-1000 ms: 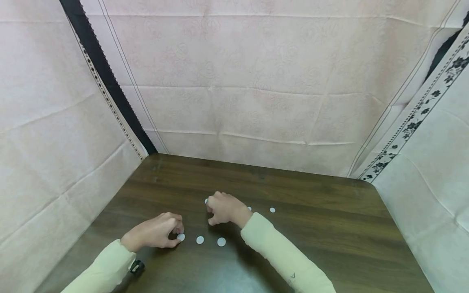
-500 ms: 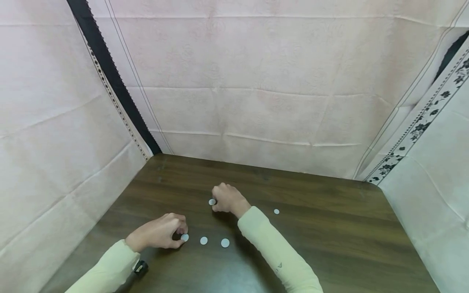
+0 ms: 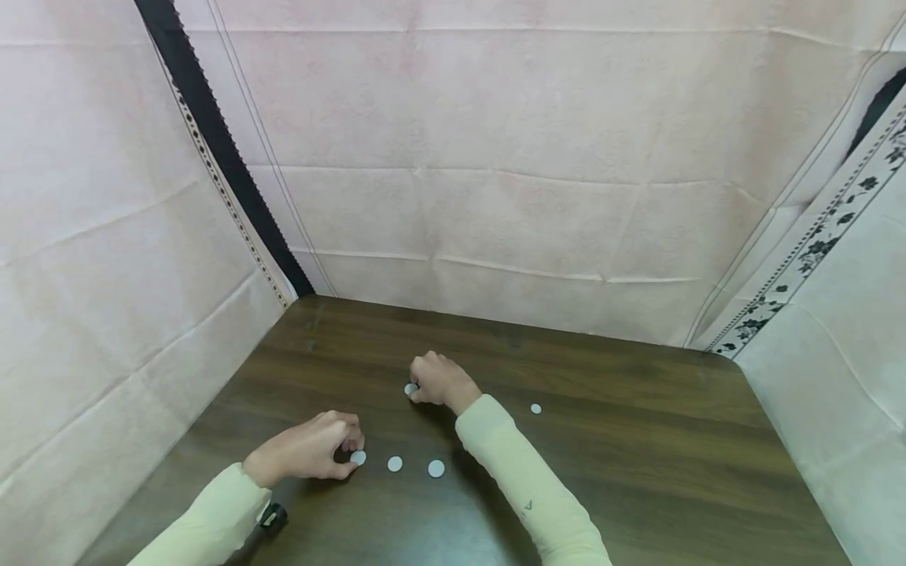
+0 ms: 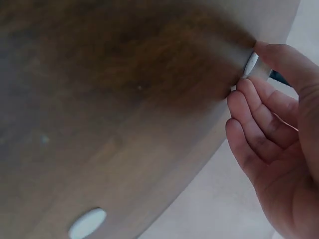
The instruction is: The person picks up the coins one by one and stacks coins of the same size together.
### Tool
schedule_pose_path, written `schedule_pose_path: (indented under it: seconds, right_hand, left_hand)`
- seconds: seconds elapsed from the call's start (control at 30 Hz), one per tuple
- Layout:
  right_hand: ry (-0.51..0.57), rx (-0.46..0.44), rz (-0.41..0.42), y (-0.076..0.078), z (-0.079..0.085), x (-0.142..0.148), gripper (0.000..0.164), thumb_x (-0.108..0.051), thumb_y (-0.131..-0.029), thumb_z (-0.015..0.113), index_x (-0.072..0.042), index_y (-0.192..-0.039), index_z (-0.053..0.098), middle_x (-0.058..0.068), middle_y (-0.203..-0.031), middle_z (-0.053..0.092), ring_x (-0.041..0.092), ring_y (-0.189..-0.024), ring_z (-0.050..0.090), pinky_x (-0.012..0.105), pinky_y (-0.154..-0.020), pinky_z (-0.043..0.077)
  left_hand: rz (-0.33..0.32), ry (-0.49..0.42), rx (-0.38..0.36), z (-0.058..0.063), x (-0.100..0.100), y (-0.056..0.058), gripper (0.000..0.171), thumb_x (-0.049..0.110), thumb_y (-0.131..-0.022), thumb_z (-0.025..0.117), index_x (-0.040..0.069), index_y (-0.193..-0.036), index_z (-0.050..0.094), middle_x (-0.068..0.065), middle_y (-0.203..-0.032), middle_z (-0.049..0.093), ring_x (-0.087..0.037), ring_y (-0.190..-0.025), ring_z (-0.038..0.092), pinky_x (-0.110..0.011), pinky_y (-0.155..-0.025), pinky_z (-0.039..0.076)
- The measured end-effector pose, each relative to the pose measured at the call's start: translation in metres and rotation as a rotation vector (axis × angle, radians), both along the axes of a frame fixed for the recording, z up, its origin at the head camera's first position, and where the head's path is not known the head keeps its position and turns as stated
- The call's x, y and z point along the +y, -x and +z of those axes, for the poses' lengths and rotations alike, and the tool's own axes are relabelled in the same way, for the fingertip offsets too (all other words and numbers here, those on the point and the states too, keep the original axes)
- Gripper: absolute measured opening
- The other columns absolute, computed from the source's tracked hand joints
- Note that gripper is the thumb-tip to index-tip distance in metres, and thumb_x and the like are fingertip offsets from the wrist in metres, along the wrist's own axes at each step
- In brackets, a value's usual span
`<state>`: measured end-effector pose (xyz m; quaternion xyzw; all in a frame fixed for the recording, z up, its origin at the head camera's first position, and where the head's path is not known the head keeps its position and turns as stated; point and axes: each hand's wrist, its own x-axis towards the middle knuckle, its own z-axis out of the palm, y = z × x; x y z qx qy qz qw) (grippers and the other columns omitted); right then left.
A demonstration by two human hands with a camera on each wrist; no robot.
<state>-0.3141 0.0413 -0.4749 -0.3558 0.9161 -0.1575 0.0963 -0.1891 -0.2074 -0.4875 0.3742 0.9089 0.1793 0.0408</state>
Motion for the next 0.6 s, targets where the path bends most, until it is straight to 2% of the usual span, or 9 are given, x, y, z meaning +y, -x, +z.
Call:
schedule_pose_path:
  seconds: [0.07,0.2,0.3,0.4,0.53,0.6]
  right_hand:
    - [-0.010,0.001,0.012,0.000,0.001,-0.002,0.016,-0.019,-0.097,0.077,-0.009,-0.084,0.075,-0.005,-0.071,0.062,0.007,-0.060,0.051,0.021,-0.061,0.047]
    - [-0.045,0.000,0.034,0.000,0.005,-0.008,0.046,-0.016,-0.100,0.073,-0.015,-0.058,0.055,-0.009,-0.050,0.039,0.006,-0.045,0.037,0.021,-0.050,0.035]
    - [-0.082,-0.002,0.030,-0.001,0.009,-0.012,0.056,-0.014,-0.099,0.073,-0.017,-0.053,0.042,-0.009,-0.046,0.033,0.006,-0.042,0.032,0.021,-0.048,0.031]
    - [-0.118,-0.005,0.007,-0.001,0.012,-0.015,0.050,-0.015,-0.097,0.077,-0.018,-0.056,0.048,-0.009,-0.051,0.040,0.006,-0.046,0.036,0.022,-0.049,0.034]
    - [-0.161,0.022,-0.009,0.000,0.011,-0.018,0.027,-0.020,-0.092,0.080,-0.015,-0.074,0.061,-0.005,-0.067,0.055,0.009,-0.056,0.048,0.024,-0.057,0.043]
    - [-0.180,0.047,-0.009,0.002,0.009,-0.020,0.022,-0.023,-0.089,0.081,-0.014,-0.082,0.062,-0.002,-0.074,0.059,0.011,-0.061,0.050,0.025,-0.060,0.045]
  left_hand:
    - [0.002,0.000,-0.012,0.001,0.000,-0.001,0.005,0.013,-0.088,0.079,0.012,-0.085,0.075,0.006,-0.084,0.064,-0.003,-0.074,0.056,-0.017,-0.067,0.049]
    - [0.014,0.002,-0.033,0.001,0.000,-0.002,0.005,0.013,-0.090,0.079,0.012,-0.087,0.076,0.005,-0.085,0.064,-0.002,-0.075,0.056,-0.018,-0.068,0.050]
    - [0.026,0.003,-0.042,0.002,0.001,-0.003,0.005,0.013,-0.090,0.079,0.011,-0.087,0.075,0.005,-0.086,0.064,-0.003,-0.075,0.057,-0.019,-0.068,0.051]
    - [0.041,0.011,-0.053,0.003,0.002,-0.004,0.005,0.014,-0.091,0.079,0.012,-0.087,0.075,0.005,-0.086,0.065,-0.003,-0.075,0.057,-0.019,-0.069,0.051]
    - [0.053,0.016,-0.069,0.003,0.002,-0.004,0.006,0.016,-0.091,0.079,0.012,-0.087,0.075,0.005,-0.087,0.064,-0.002,-0.075,0.057,-0.019,-0.069,0.051]
    - [0.054,0.014,-0.074,0.002,0.002,-0.003,0.006,0.016,-0.091,0.079,0.012,-0.087,0.075,0.006,-0.086,0.064,-0.002,-0.075,0.057,-0.019,-0.069,0.051]
